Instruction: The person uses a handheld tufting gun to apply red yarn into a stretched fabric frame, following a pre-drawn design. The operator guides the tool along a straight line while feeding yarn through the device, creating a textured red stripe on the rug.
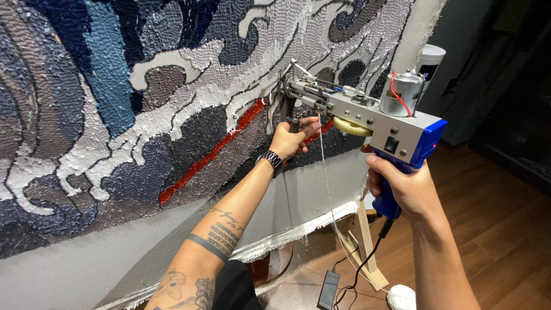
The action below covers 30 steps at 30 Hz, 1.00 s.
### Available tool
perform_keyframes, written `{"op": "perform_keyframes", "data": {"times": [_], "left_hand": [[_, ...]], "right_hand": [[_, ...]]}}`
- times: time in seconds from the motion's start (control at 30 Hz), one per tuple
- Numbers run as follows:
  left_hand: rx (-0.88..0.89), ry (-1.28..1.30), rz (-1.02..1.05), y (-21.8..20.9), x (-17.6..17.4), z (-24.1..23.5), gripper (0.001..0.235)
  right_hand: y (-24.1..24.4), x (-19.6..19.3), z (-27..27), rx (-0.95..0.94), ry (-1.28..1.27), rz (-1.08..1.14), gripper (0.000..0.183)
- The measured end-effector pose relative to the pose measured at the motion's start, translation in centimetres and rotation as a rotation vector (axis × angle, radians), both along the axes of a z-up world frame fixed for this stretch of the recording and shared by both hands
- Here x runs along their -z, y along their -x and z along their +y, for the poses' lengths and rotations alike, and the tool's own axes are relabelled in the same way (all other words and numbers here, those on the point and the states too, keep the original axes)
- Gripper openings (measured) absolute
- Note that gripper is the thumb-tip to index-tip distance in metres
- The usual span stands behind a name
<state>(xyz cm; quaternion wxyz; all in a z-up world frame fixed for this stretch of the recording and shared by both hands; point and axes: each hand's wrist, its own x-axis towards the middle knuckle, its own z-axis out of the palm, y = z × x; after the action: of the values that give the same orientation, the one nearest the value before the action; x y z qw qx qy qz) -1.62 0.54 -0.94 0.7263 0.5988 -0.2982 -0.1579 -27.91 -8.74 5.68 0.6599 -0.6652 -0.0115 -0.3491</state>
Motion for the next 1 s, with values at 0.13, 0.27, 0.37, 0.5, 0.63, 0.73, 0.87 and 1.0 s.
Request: {"op": "perform_keyframes", "data": {"times": [0.13,0.27,0.37,0.5,0.63,0.73,0.87,1.0], "left_hand": [[0.005,0.012,0.012,0.0,0.1,0.0,0.042],[0.005,0.033,0.008,-0.4,0.5,-0.2,0.041],[0.0,0.033,0.008,0.3,-0.2,0.4,0.04],[-0.012,0.027,0.008,-0.4,0.0,0.4,0.042],[0.011,0.041,0.007,-1.3,0.4,-0.1,0.041],[0.011,0.033,0.006,-1.9,-0.3,0.2,0.043],[0.029,0.046,0.008,-1.4,-0.8,-0.2,0.041],[0.058,0.056,0.015,-2.6,0.0,-0.8,0.052]], "right_hand": [[-0.3,0.5,-0.3,0.015,-0.011,0.004,0.014],[-0.3,0.8,-0.6,0.023,0.009,0.015,0.013],[-0.5,1.1,-0.7,0.044,0.046,0.021,0.007],[-0.7,1.0,-0.5,0.05,0.063,-0.004,0.001],[-0.8,1.1,-0.4,0.054,0.043,-0.021,0.001],[-1.2,1.7,-1.0,0.037,0.073,-0.039,0.004],[-1.0,1.0,-1.0,0.033,0.069,-0.043,0.002],[-1.0,1.0,-0.8,0.015,0.072,-0.064,0.004]]}}
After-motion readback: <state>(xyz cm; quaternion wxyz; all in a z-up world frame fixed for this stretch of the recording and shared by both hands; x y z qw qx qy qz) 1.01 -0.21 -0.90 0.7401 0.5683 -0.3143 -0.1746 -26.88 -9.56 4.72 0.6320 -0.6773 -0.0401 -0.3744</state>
